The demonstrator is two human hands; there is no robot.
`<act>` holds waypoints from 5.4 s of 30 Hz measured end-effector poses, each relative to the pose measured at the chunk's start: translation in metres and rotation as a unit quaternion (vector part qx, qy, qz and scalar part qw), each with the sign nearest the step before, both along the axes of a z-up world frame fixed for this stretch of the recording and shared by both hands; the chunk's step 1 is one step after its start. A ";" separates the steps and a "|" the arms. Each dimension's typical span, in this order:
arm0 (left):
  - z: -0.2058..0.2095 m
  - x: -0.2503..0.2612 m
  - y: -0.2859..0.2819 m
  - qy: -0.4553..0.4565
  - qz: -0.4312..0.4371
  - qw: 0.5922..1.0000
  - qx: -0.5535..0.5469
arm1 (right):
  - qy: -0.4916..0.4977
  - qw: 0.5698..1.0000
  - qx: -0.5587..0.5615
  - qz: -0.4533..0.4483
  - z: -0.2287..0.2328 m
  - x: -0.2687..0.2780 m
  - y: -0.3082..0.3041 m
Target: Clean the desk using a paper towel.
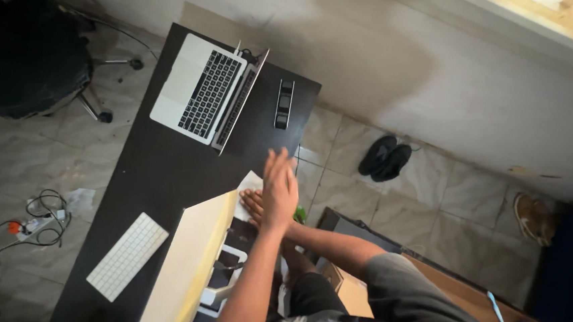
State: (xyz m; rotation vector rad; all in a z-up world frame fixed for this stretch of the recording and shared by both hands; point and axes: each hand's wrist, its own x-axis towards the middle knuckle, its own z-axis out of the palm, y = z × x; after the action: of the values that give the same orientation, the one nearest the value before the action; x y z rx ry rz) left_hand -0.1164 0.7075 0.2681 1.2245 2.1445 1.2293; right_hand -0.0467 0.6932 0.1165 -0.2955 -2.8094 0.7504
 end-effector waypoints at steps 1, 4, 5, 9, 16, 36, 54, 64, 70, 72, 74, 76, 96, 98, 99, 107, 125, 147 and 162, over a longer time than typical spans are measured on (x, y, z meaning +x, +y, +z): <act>-0.037 -0.006 0.026 0.064 0.044 0.996 0.041 | 0.012 0.996 0.055 0.072 -0.001 0.001 0.001; -0.059 -0.038 0.103 0.105 0.081 0.990 0.045 | -0.015 0.998 -0.028 0.054 -0.003 -0.005 0.049; -0.064 -0.046 0.120 0.099 0.080 0.991 0.051 | -0.020 0.998 -0.022 0.052 0.010 -0.002 0.061; -0.107 -0.075 0.155 0.085 0.026 0.996 -0.013 | -0.049 0.974 -0.213 -0.063 0.068 -0.015 0.070; -0.082 -0.061 0.101 0.032 0.045 0.998 0.004 | 0.040 0.992 -0.034 0.115 0.017 -0.003 0.033; -0.006 -0.026 -0.004 0.019 0.122 0.992 -0.003 | -0.010 0.997 0.040 0.073 0.012 -0.067 0.116; -0.039 -0.011 -0.012 -0.048 0.164 0.985 -0.014 | -0.034 0.990 0.093 -0.103 -0.011 -0.098 0.238; -0.062 -0.054 0.016 0.060 0.210 0.975 -0.045 | -0.051 0.967 0.246 -0.050 -0.031 -0.026 0.226; -0.099 -0.068 0.030 0.097 0.192 0.975 -0.045 | -0.091 0.965 0.094 -0.228 0.016 -0.064 0.266; -0.087 -0.065 0.029 0.078 0.191 0.975 -0.079 | -0.076 0.947 0.109 -0.292 0.014 -0.068 0.246; -0.076 -0.060 0.024 0.065 0.194 0.973 -0.111 | -0.055 0.926 0.122 -0.354 0.014 -0.075 0.226; -0.063 -0.042 0.004 0.137 0.197 0.967 -0.080 | -0.058 0.906 0.103 -0.407 0.017 -0.070 0.193; -0.024 0.046 -0.500 -0.267 -0.084 0.923 -0.263 | -0.144 0.967 0.087 -0.191 0.036 -0.007 0.018; -0.056 0.041 -0.560 -0.271 -0.027 0.923 -0.273 | -0.164 0.972 0.083 -0.150 0.030 0.000 -0.029; -0.077 0.041 -0.589 -0.248 -0.014 0.930 -0.273 | -0.150 0.979 0.053 -0.129 0.030 0.005 -0.050; -0.144 0.031 -0.714 -0.209 -0.016 0.903 -0.375 | -0.076 0.997 -0.015 -0.023 0.053 0.053 -0.108; 0.003 0.005 -0.619 -0.303 -0.063 0.941 -0.136 | -0.150 0.857 -0.390 -0.302 0.149 0.203 -0.171; 0.232 -0.008 -0.472 -0.314 -0.050 0.925 -0.206 | -0.135 0.886 -0.287 -0.338 0.238 0.186 -0.125; 0.288 -0.026 -0.526 0.131 0.329 0.932 -0.076 | 0.161 0.911 -0.204 -0.320 0.150 -0.052 -0.087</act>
State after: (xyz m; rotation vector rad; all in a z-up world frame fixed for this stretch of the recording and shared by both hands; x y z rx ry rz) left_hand -0.1428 0.1817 0.5564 0.6371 2.9307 1.1394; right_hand -0.0985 0.6060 0.2662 -0.9972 -2.0257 1.0765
